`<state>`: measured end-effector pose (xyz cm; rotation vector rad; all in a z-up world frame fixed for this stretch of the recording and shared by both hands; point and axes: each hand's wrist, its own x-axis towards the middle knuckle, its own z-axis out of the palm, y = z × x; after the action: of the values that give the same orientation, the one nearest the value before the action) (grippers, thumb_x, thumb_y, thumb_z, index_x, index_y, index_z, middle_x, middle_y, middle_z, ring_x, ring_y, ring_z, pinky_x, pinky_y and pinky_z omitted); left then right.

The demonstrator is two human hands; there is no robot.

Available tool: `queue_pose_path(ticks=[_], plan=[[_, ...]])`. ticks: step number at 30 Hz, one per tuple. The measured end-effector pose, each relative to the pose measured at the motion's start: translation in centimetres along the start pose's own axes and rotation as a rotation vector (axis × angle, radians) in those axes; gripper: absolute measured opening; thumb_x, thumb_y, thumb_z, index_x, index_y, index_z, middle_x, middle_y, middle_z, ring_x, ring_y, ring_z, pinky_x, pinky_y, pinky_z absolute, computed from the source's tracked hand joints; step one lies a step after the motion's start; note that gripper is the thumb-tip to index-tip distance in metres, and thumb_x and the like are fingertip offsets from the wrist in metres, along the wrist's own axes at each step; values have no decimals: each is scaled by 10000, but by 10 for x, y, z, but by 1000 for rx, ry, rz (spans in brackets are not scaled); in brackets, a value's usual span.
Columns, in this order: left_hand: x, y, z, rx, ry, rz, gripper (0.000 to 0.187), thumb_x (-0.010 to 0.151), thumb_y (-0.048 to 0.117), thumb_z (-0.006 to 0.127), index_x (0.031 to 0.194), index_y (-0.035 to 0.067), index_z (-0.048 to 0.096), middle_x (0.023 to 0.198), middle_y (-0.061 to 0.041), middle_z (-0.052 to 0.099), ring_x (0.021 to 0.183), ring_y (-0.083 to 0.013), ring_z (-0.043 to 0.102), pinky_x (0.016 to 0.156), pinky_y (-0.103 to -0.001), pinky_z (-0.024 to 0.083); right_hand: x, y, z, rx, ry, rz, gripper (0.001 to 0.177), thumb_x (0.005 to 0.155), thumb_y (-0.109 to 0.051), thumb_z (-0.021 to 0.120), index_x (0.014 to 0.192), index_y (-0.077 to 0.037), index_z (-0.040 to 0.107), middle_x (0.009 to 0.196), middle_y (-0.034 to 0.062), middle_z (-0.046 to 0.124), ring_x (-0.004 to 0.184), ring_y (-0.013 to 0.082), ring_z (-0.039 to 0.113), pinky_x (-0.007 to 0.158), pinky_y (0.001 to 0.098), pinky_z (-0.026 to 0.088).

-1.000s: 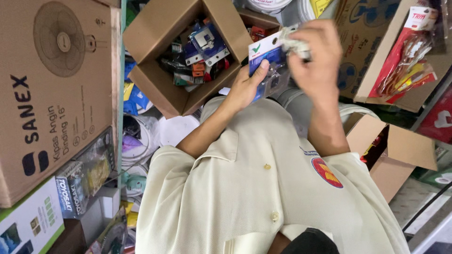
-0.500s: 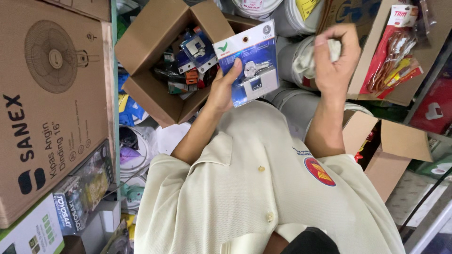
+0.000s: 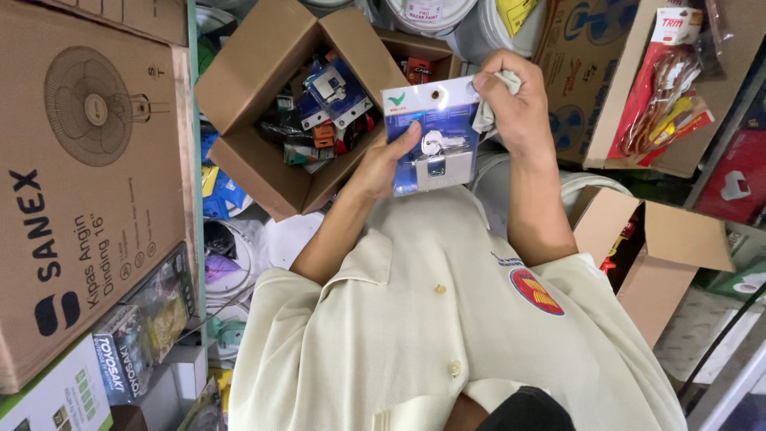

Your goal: The person wipes a pair of pliers, a packaged padlock, and a packaged remote control with a white cloth.

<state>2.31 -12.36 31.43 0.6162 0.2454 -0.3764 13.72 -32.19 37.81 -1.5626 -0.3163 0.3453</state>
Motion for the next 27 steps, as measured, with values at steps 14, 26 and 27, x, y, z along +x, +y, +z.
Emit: queue_pose_path(ticks=[14,26,27], plan=[[8,4,2,12,6,-96,594,1022,307,647,1473,-29,456,1344,-156,638,1196,-244,659,1031,-405,553,-8,15,1,-46,113,93,319,1071,-140,646,783,-62,533,662,-58,519,597,13,416,518,241,310],[14,-7,-3,130,35,-85,542,1040,315,623,1442,-32,516,1317,-136,657,1158,-212,663,1002,-374,553,-13,27,-5,-69,122,132,328,1095,-137,627,792,-75,521,687,-86,479,626,19,389,534,213,304],[16,-10,-3,162,49,-55,541,1049,323,622,1438,-42,529,1325,-135,657,1164,-204,658,1013,-364,544,-12,22,-7,-111,216,135,253,1064,-152,632,838,-80,546,719,-70,523,634,28,458,542,212,356]])
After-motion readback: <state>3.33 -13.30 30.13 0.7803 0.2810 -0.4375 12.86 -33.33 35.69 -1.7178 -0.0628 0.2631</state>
